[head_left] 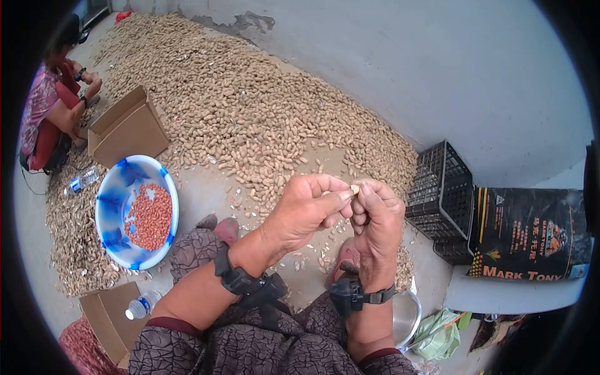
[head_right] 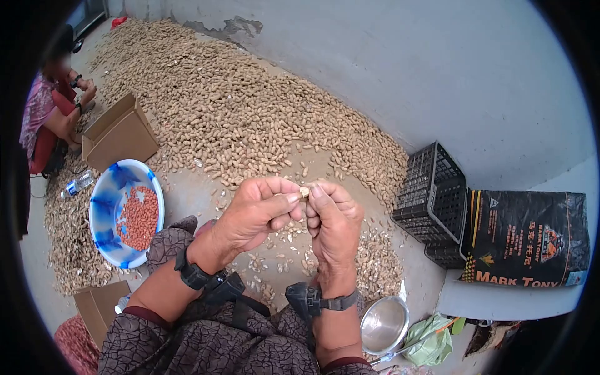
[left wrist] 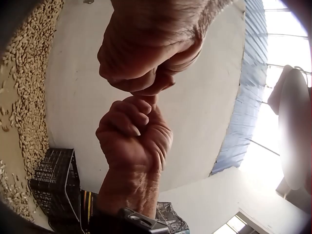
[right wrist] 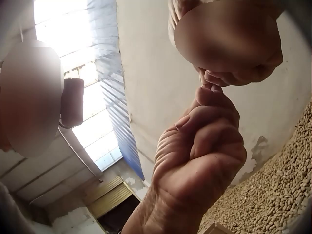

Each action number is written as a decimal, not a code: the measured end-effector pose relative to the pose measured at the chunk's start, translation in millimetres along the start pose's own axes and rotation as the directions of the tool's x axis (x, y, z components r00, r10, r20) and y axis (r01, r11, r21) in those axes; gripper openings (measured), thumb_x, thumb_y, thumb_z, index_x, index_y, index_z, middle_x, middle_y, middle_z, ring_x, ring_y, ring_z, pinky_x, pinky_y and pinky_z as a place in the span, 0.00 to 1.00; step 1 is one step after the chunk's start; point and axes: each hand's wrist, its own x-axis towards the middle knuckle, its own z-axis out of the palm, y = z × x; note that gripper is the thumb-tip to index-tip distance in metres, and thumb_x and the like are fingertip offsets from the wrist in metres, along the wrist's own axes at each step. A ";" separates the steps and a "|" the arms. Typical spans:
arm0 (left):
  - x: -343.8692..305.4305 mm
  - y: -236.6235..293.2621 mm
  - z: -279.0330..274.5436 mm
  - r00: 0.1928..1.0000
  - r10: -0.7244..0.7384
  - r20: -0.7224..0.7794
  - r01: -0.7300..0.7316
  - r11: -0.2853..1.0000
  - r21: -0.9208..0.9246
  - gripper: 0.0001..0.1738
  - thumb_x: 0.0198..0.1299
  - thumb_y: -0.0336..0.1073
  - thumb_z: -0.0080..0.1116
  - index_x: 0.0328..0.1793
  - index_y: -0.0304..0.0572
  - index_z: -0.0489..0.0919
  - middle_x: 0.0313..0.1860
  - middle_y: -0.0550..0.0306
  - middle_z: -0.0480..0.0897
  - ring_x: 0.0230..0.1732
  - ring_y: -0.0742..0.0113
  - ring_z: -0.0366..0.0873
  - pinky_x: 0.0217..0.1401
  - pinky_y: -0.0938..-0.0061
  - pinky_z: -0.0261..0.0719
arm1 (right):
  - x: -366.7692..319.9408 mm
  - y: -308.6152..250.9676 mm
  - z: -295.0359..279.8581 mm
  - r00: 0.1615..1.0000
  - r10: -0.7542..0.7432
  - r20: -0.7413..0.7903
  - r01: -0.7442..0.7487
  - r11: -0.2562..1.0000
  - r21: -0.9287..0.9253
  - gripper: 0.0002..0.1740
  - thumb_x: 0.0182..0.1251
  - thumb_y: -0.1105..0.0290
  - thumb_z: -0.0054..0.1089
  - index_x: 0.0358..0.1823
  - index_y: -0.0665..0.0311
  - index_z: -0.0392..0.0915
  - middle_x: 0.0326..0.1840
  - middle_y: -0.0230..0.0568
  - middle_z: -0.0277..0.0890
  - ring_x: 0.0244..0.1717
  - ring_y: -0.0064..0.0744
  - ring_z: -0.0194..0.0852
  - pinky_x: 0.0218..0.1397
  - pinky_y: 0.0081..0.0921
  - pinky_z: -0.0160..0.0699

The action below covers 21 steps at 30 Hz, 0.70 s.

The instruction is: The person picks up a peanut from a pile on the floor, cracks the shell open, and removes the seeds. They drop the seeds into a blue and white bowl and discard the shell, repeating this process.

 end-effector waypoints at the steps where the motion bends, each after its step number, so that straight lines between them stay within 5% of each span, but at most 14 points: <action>1: 0.5 0.5 -1.7 1.000 -0.021 0.018 0.021 1.000 -0.022 0.07 0.56 0.28 0.50 0.38 0.31 0.74 0.26 0.59 0.76 0.18 0.84 0.64 0.18 0.91 0.60 | -0.2 0.1 -0.2 1.000 -0.009 0.022 0.009 1.000 -0.001 0.06 0.58 0.74 0.53 0.33 0.70 0.76 0.17 0.28 0.67 0.14 0.11 0.57 0.15 0.08 0.53; 6: 4.1 -2.2 -8.6 0.998 -0.021 0.063 0.027 0.996 -0.082 0.07 0.58 0.28 0.48 0.39 0.31 0.74 0.25 0.58 0.76 0.17 0.84 0.63 0.18 0.91 0.60 | -0.9 0.9 0.3 0.997 -0.028 0.072 0.030 0.999 -0.020 0.06 0.58 0.74 0.54 0.34 0.70 0.76 0.18 0.27 0.68 0.15 0.11 0.58 0.15 0.07 0.53; 8: 3.9 -1.5 -8.7 1.000 -0.015 0.020 0.016 1.000 -0.025 0.06 0.58 0.28 0.48 0.38 0.32 0.74 0.25 0.58 0.76 0.17 0.83 0.63 0.17 0.90 0.60 | -1.9 -1.3 2.0 0.998 -0.047 0.050 0.054 0.986 -0.156 0.07 0.58 0.74 0.54 0.35 0.69 0.76 0.19 0.29 0.71 0.17 0.11 0.61 0.17 0.06 0.55; 12: 0.8 0.5 -2.2 0.996 0.080 -0.038 -0.077 0.994 0.076 0.05 0.57 0.28 0.48 0.36 0.33 0.74 0.24 0.58 0.76 0.18 0.84 0.66 0.18 0.91 0.62 | -5.7 -6.4 10.4 0.997 -0.024 0.068 0.034 0.989 -0.147 0.07 0.58 0.73 0.55 0.35 0.69 0.75 0.21 0.30 0.73 0.19 0.11 0.64 0.19 0.06 0.59; 14: 1.3 -0.4 0.1 0.953 0.278 -0.117 -0.176 0.827 0.534 0.04 0.55 0.27 0.50 0.34 0.33 0.74 0.24 0.58 0.76 0.22 0.82 0.69 0.22 0.88 0.66 | -5.8 -7.0 11.8 0.999 -0.010 0.031 0.017 0.967 -0.253 0.06 0.58 0.73 0.55 0.34 0.69 0.75 0.22 0.31 0.73 0.20 0.12 0.66 0.20 0.06 0.62; 15: 1.8 -1.0 -0.9 0.954 0.278 -0.116 -0.176 0.827 0.533 0.04 0.55 0.27 0.50 0.34 0.33 0.74 0.24 0.58 0.76 0.22 0.82 0.69 0.22 0.88 0.66 | -6.3 -7.4 12.5 0.999 -0.010 0.030 0.018 0.967 -0.253 0.06 0.58 0.73 0.55 0.34 0.69 0.75 0.22 0.31 0.73 0.20 0.12 0.66 0.20 0.06 0.62; 17: 2.8 -3.7 -4.1 0.874 0.484 0.033 -0.345 0.572 0.745 0.04 0.52 0.26 0.51 0.32 0.32 0.74 0.23 0.59 0.77 0.26 0.79 0.72 0.25 0.83 0.69 | -7.7 -8.1 13.0 1.000 -0.017 0.019 0.021 0.963 -0.268 0.05 0.58 0.74 0.54 0.32 0.69 0.75 0.21 0.31 0.73 0.20 0.13 0.67 0.21 0.06 0.62; 21: 2.6 -8.8 -1.9 0.880 0.475 0.017 -0.333 0.589 0.736 0.03 0.50 0.25 0.52 0.31 0.32 0.74 0.23 0.60 0.76 0.27 0.77 0.72 0.28 0.79 0.70 | -7.0 -7.1 8.8 0.998 -0.051 0.030 0.058 0.952 -0.299 0.05 0.58 0.73 0.54 0.31 0.68 0.75 0.21 0.31 0.73 0.19 0.12 0.65 0.19 0.07 0.62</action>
